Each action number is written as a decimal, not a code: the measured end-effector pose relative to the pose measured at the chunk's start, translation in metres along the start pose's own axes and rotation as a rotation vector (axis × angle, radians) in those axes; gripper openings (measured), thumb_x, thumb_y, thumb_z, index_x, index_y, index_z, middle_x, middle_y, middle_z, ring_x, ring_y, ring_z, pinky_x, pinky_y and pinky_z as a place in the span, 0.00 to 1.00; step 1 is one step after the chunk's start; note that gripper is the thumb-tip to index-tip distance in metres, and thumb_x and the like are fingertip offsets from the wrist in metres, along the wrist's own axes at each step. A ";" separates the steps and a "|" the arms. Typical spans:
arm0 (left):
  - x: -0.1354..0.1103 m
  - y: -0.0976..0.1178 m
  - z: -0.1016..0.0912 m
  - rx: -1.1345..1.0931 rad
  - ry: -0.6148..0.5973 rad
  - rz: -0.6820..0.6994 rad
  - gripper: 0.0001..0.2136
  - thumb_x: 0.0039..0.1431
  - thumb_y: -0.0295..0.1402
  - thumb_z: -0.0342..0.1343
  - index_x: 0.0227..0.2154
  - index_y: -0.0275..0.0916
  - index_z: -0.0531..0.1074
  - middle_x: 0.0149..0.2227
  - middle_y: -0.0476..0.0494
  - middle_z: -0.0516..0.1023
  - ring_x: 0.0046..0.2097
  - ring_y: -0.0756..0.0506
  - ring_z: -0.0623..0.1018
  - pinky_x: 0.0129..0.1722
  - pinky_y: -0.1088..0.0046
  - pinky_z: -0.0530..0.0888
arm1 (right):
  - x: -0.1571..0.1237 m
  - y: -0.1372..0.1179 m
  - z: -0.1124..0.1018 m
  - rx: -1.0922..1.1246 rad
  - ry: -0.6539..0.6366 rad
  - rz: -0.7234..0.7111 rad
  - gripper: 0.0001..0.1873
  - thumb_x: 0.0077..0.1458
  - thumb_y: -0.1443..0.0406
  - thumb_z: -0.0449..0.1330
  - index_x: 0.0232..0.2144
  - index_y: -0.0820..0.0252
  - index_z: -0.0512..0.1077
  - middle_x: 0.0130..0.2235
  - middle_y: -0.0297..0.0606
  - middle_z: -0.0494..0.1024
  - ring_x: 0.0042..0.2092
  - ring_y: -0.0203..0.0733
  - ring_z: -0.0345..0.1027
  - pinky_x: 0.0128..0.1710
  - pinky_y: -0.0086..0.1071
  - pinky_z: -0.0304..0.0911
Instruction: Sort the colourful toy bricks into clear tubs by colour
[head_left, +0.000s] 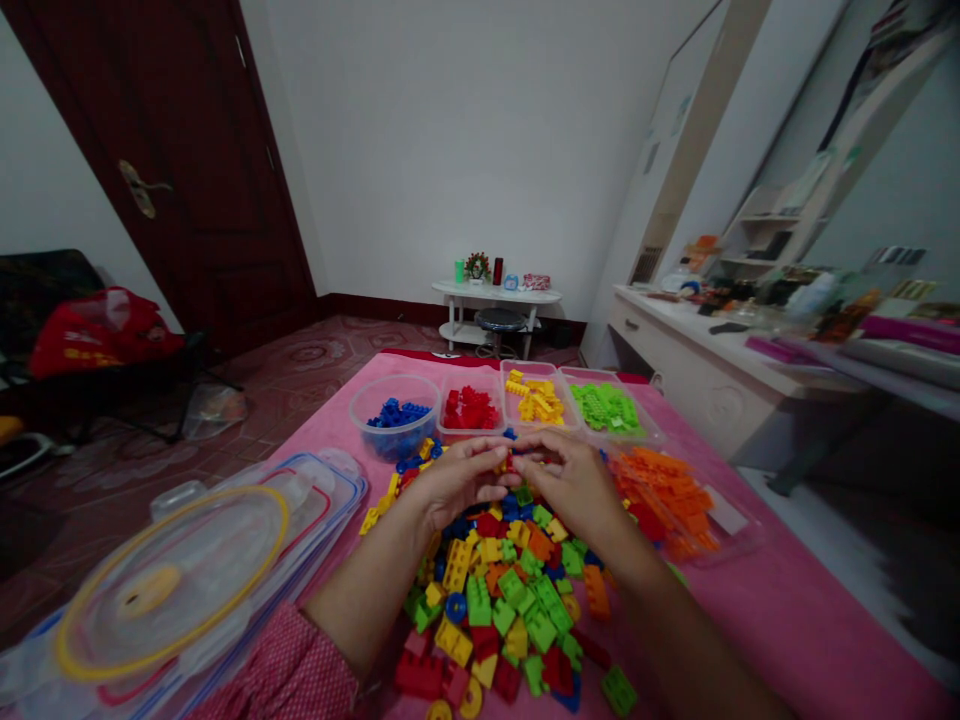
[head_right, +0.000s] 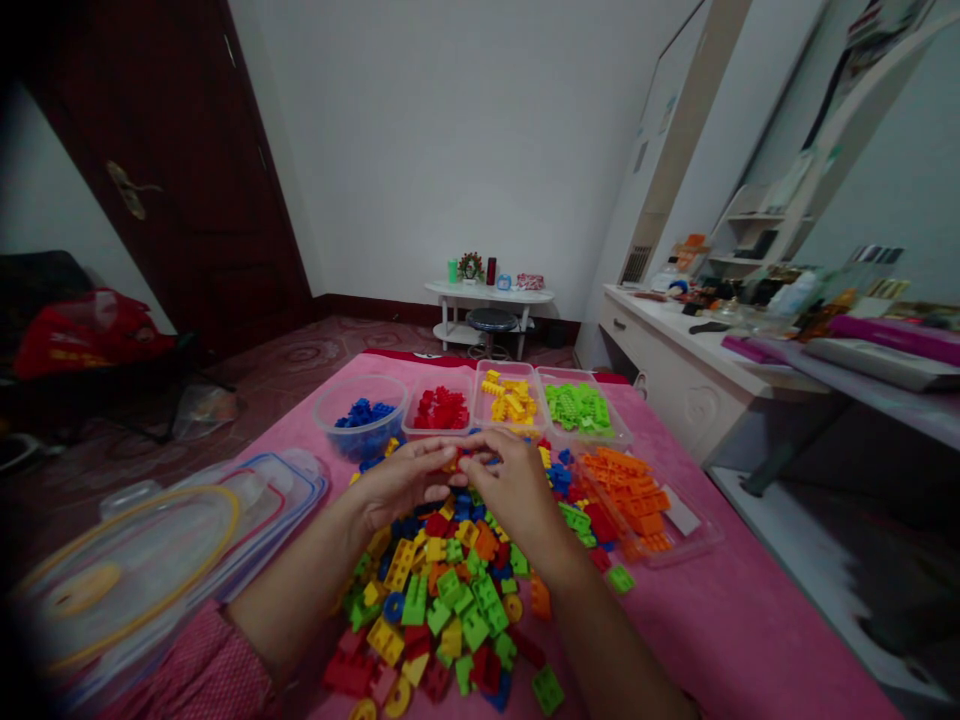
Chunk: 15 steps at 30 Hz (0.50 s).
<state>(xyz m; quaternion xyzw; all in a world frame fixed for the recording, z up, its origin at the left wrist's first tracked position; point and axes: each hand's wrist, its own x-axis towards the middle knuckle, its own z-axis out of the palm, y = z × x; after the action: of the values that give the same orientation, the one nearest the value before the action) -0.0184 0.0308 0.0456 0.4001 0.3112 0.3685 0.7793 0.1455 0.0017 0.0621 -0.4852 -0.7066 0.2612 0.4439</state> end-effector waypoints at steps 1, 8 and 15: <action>0.000 -0.001 0.001 -0.001 0.003 0.010 0.13 0.52 0.31 0.61 0.41 0.34 0.72 0.36 0.42 0.77 0.32 0.52 0.78 0.28 0.83 0.73 | -0.001 0.000 0.001 -0.042 -0.014 -0.010 0.10 0.49 0.67 0.58 0.36 0.58 0.74 0.38 0.37 0.74 0.36 0.37 0.69 0.33 0.29 0.67; 0.000 -0.007 0.014 -0.047 0.078 0.008 0.10 0.57 0.34 0.57 0.38 0.33 0.71 0.27 0.46 0.75 0.26 0.52 0.76 0.33 0.72 0.77 | -0.005 0.001 0.009 -0.388 0.028 -0.125 0.11 0.47 0.71 0.60 0.36 0.57 0.72 0.38 0.38 0.74 0.42 0.43 0.67 0.44 0.35 0.61; -0.002 -0.002 0.009 -0.095 0.072 -0.032 0.09 0.56 0.30 0.57 0.39 0.33 0.70 0.31 0.43 0.77 0.29 0.48 0.79 0.34 0.71 0.78 | -0.003 0.000 -0.003 -0.109 -0.051 -0.070 0.07 0.45 0.70 0.61 0.31 0.58 0.72 0.34 0.34 0.75 0.37 0.39 0.68 0.35 0.29 0.63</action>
<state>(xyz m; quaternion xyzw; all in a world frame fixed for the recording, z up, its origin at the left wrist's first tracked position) -0.0116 0.0241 0.0487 0.3440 0.3277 0.3845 0.7915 0.1487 -0.0009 0.0628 -0.4766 -0.7475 0.2190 0.4075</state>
